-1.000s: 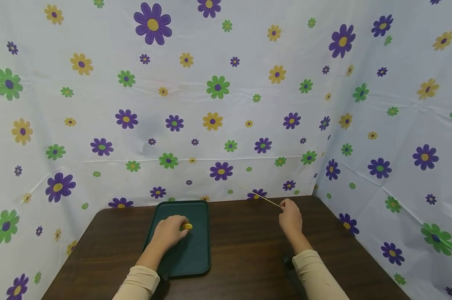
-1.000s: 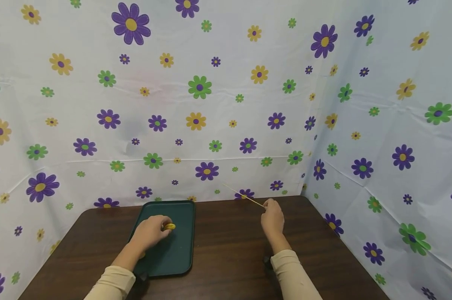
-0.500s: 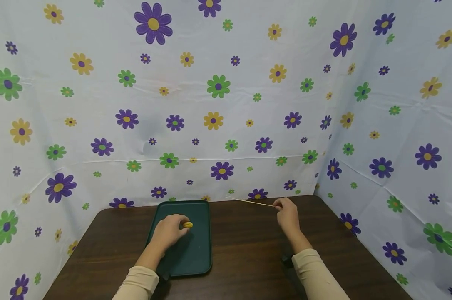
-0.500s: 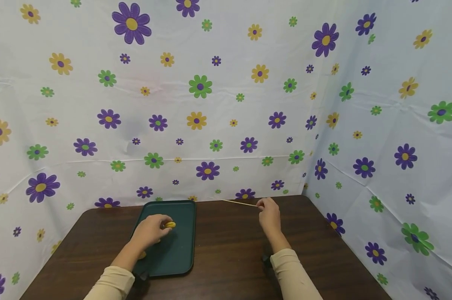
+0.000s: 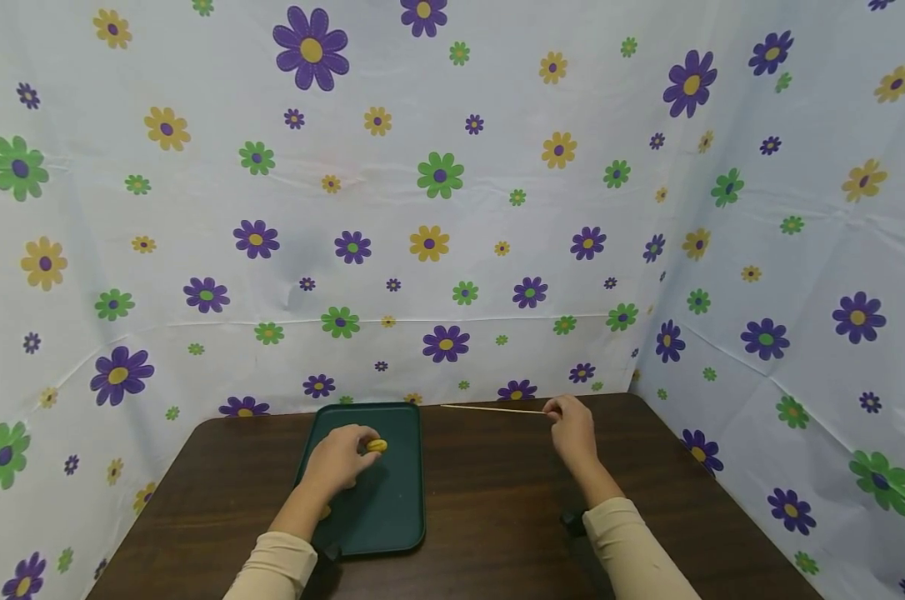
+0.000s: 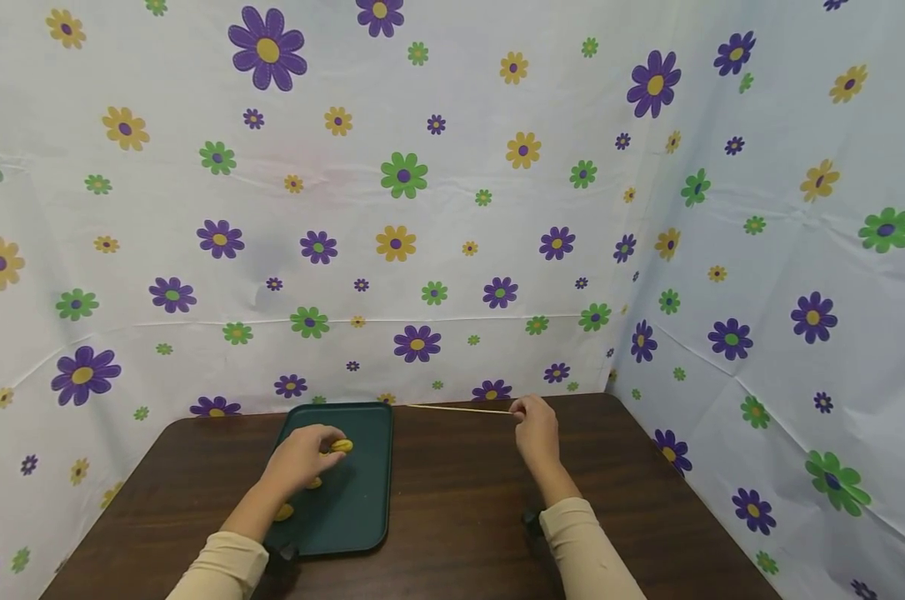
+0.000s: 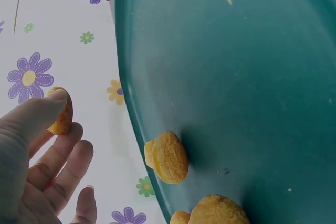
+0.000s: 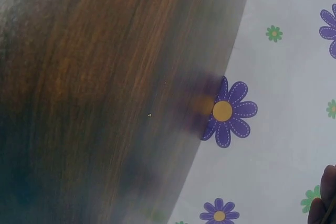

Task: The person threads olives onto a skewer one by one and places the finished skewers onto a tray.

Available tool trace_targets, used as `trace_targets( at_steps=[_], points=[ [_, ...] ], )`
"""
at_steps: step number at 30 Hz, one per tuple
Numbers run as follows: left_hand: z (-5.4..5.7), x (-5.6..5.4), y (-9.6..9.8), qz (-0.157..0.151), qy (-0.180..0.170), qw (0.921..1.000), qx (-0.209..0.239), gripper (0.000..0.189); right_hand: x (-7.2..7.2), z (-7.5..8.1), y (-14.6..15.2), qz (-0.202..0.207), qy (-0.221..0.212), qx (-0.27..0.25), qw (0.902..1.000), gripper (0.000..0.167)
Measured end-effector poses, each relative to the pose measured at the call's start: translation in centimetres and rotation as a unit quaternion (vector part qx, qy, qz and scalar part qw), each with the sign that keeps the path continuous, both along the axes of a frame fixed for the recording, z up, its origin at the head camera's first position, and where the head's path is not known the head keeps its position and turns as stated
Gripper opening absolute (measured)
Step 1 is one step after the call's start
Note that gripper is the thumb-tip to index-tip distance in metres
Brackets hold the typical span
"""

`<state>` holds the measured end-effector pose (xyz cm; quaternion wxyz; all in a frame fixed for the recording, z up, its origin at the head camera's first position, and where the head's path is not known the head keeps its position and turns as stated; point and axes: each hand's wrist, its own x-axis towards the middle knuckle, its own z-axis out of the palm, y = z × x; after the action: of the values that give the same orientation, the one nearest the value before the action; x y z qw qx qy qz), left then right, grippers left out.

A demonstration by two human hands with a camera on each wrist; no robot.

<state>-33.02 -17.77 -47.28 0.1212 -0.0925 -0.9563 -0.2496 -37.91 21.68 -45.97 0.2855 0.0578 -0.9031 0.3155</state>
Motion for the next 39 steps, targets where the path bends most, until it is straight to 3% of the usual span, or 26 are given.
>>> trace_targets(
  at_steps=[9,19,39],
  points=[
    [0.2,-0.1,0.2,-0.002,0.006,1.0,-0.004,0.02,-0.1,0.0,0.0,0.009,0.033,0.001,0.9994,0.02],
    [0.2,-0.1,0.4,-0.012,0.018,0.9997,-0.006,0.02,0.3,0.4,-0.4,0.015,0.024,0.0,0.9996,0.019],
    [1.2,-0.1,1.8,-0.032,0.028,0.999,0.012,0.017,0.7,0.2,-1.2,0.032,0.051,0.016,0.998,0.021]
  ],
)
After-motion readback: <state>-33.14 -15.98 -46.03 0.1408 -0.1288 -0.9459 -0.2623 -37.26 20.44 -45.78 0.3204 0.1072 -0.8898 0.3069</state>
